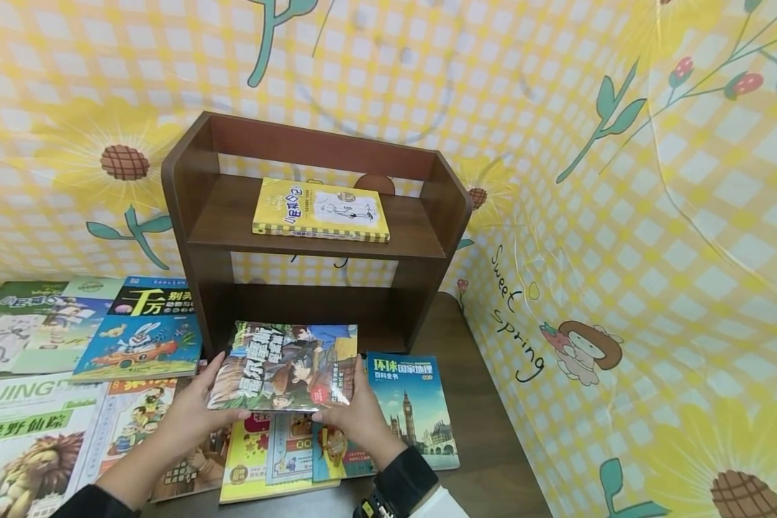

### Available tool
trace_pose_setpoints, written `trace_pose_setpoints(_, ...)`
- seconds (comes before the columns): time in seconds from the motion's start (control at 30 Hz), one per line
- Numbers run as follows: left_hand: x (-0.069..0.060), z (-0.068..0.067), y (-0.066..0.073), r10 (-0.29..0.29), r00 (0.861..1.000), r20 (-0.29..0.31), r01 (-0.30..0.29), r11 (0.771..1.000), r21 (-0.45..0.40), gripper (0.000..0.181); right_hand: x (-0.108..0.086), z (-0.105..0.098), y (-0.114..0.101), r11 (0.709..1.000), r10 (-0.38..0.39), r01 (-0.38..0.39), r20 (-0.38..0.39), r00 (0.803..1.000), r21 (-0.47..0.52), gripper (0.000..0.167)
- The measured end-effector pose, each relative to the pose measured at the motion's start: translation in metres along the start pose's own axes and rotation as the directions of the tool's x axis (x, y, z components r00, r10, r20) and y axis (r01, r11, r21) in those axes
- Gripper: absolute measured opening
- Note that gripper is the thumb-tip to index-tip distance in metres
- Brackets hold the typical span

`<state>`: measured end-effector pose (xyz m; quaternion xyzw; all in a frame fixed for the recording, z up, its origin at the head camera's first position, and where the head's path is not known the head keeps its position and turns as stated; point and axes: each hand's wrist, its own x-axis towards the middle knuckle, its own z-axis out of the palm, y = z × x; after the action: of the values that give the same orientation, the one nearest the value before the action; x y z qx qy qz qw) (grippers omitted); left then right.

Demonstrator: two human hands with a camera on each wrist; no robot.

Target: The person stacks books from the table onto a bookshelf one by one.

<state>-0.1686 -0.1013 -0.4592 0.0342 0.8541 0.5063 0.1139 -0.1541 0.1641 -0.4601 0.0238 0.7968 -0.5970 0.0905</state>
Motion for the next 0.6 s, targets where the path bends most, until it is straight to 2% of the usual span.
trace_pose_setpoints(0.23,0.022,0.009,-0.008,0.005,1.000,-0.021,-0.004,0.999,0.043,0.114,0.019,-0.002,0.010,0.999,-0.002,0.003,0.011,1.000,-0.034,0.115)
trace_pose_setpoints(0.37,0.035,0.015,-0.013,0.000,0.999,-0.032,0.001,0.999,0.053,0.112,0.031,-0.006,0.013,0.997,-0.028,0.029,0.020,0.999,-0.071,0.113)
trace_pose_setpoints(0.6,0.054,0.018,-0.015,0.002,1.000,-0.012,-0.002,1.000,0.007,0.109,0.051,-0.010,0.019,0.991,-0.089,0.093,0.043,0.995,-0.095,0.102)
